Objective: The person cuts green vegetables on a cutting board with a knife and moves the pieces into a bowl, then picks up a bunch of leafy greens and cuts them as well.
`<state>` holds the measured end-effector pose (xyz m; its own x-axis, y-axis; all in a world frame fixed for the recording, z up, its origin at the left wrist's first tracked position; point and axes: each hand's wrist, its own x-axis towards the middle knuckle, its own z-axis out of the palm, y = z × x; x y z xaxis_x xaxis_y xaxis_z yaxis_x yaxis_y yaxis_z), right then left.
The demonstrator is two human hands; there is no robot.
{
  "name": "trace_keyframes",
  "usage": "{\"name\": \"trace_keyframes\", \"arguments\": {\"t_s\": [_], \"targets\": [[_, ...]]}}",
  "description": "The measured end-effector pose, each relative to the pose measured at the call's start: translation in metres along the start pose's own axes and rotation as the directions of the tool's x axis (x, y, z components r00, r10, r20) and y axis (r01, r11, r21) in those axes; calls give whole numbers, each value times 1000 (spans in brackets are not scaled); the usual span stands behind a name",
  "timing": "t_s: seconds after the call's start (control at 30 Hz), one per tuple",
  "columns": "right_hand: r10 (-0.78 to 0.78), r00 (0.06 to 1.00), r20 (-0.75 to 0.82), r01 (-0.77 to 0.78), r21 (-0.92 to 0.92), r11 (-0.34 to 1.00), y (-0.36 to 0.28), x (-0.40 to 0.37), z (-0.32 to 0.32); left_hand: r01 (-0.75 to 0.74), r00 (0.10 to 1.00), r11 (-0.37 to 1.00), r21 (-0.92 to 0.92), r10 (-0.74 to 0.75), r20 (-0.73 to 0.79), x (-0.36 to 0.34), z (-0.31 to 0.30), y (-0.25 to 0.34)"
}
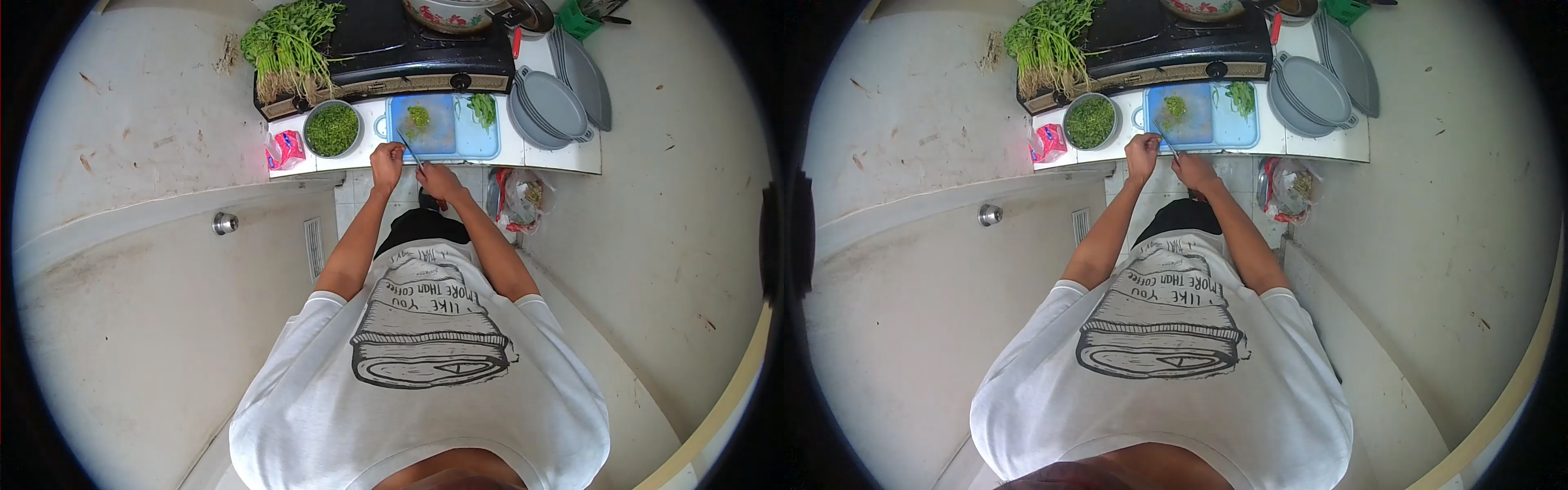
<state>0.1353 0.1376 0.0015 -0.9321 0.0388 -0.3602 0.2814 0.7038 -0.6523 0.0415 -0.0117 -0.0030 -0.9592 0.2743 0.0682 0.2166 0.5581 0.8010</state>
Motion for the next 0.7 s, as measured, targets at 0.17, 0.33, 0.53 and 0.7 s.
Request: {"name": "trace_keyframes", "arguments": {"t_s": [0.17,0.33,0.53,0.7], "targets": [[16,1000,16,-15,-20,1000,-2,2,-1,-14,1000,999,41,15,-18,4,0,3],[36,998,42,-34,-42,999,-6,2,-6,-33,999,998,44,32,30,6,1,0],[39,998,56,-34,-93,995,-6,4,-6,105,994,987,-119,-99,54,1,3,4],[62,994,92,-54,-91,994,-13,3,-13,-54,998,999,6,54,41,1,2,4]]}}
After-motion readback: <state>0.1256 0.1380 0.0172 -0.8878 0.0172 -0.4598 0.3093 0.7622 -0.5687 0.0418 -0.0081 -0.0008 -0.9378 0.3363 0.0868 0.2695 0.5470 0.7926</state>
